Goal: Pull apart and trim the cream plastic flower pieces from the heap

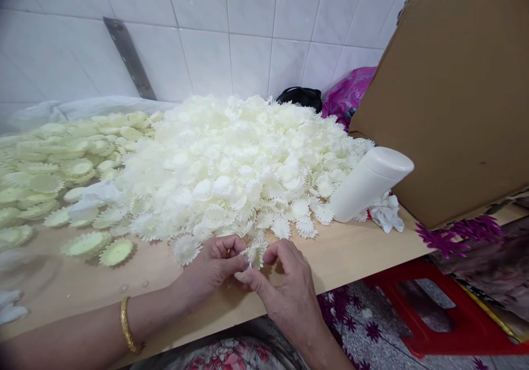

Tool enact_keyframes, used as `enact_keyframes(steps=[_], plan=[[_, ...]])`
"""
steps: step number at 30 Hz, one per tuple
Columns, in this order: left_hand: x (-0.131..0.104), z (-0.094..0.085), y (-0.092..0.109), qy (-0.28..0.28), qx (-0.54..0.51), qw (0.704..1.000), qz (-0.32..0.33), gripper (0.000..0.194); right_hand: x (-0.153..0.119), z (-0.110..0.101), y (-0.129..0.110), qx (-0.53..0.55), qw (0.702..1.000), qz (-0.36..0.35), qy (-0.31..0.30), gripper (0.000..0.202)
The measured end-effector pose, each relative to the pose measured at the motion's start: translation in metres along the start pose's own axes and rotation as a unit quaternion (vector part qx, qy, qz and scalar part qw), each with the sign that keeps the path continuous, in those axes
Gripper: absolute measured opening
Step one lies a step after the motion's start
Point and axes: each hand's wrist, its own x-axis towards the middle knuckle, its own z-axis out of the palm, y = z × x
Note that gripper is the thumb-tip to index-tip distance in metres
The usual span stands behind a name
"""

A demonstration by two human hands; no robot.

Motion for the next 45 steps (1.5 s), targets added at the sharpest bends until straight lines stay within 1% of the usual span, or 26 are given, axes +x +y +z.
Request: enact_keyframes(steps=[2,3,6,9,12,14,16,18,20,22,23,24,25,26,29,32,34,36,38,40,42,43,45], plan=[[0.000,-0.001,-0.001,0.007,0.023,1.000,0.010,0.024,0.001,0.003,0.000,0.011,1.000,0.009,-0.024,0.028],[0.000,-0.001,-0.001,0.002,0.023,1.000,0.012,0.024,0.002,0.004,0.000,0.033,0.999,0.012,-0.041,0.027],[-0.001,-0.001,0.003,-0.029,0.010,1.000,0.003,0.024,0.004,0.002,0.000,0.134,0.987,0.024,-0.082,0.027],[-0.002,0.000,0.007,-0.032,0.024,0.999,-0.016,0.025,0.006,-0.002,0.001,0.188,0.978,0.041,-0.083,0.026],[-0.002,0.001,0.009,-0.029,0.023,0.999,-0.021,0.028,0.006,-0.003,0.000,0.191,0.978,0.042,-0.078,0.025],[-0.002,0.002,0.009,-0.041,0.035,0.998,-0.025,0.027,0.005,-0.002,0.000,0.172,0.982,0.032,-0.074,0.025],[-0.002,0.002,0.009,-0.057,0.055,0.996,-0.035,0.027,0.005,-0.003,0.003,0.130,0.990,0.018,-0.046,0.024],[-0.002,0.002,0.009,-0.062,0.063,0.995,-0.042,0.029,0.006,-0.009,0.009,0.090,0.996,0.014,-0.004,0.024],[-0.003,0.001,0.007,-0.055,0.051,0.996,-0.041,0.028,0.008,-0.021,0.019,0.065,0.995,0.039,0.069,0.022],[-0.003,-0.002,0.006,-0.048,0.037,0.997,-0.038,0.029,0.010,-0.036,0.029,0.063,0.980,0.083,0.170,0.019],[-0.003,-0.003,0.005,-0.048,0.034,0.998,-0.038,0.029,0.011,-0.042,0.033,0.071,0.971,0.100,0.207,0.018],[-0.002,-0.004,0.005,-0.049,0.035,0.998,-0.036,0.029,0.012,-0.048,0.036,0.078,0.965,0.106,0.228,0.018],[-0.002,-0.005,0.004,-0.050,0.040,0.997,-0.036,0.029,0.013,-0.051,0.037,0.083,0.965,0.106,0.225,0.018],[-0.001,-0.005,0.004,-0.050,0.050,0.997,-0.037,0.029,0.013,-0.053,0.037,0.090,0.968,0.103,0.210,0.018],[0.001,-0.004,0.004,-0.044,0.068,0.996,-0.039,0.029,0.013,-0.047,0.033,0.107,0.977,0.089,0.161,0.020],[0.002,-0.003,0.005,-0.040,0.066,0.996,-0.039,0.030,0.016,-0.039,0.031,0.110,0.979,0.072,0.154,0.022],[0.002,-0.004,0.005,-0.039,0.076,0.995,-0.042,0.032,0.018,-0.038,0.031,0.097,0.981,0.061,0.157,0.021],[0.002,-0.005,0.004,-0.044,0.084,0.995,-0.043,0.033,0.020,-0.038,0.033,0.064,0.982,0.047,0.170,0.019],[0.003,-0.006,0.004,-0.052,0.080,0.995,-0.041,0.032,0.022,-0.037,0.035,-0.008,0.984,0.024,0.174,0.022],[0.002,-0.005,0.005,-0.051,0.074,0.995,-0.037,0.031,0.024,-0.034,0.036,-0.098,0.982,-0.009,0.160,0.032],[0.001,-0.004,0.006,-0.040,0.065,0.997,-0.034,0.030,0.024,-0.029,0.036,-0.157,0.976,-0.039,0.148,0.039],[0.000,-0.003,0.006,-0.032,0.056,0.997,-0.032,0.030,0.023,-0.027,0.034,-0.165,0.973,-0.051,0.153,0.039],[-0.001,-0.002,0.007,-0.023,0.038,0.999,-0.025,0.029,0.018,-0.024,0.027,-0.144,0.972,-0.066,0.175,0.029]])
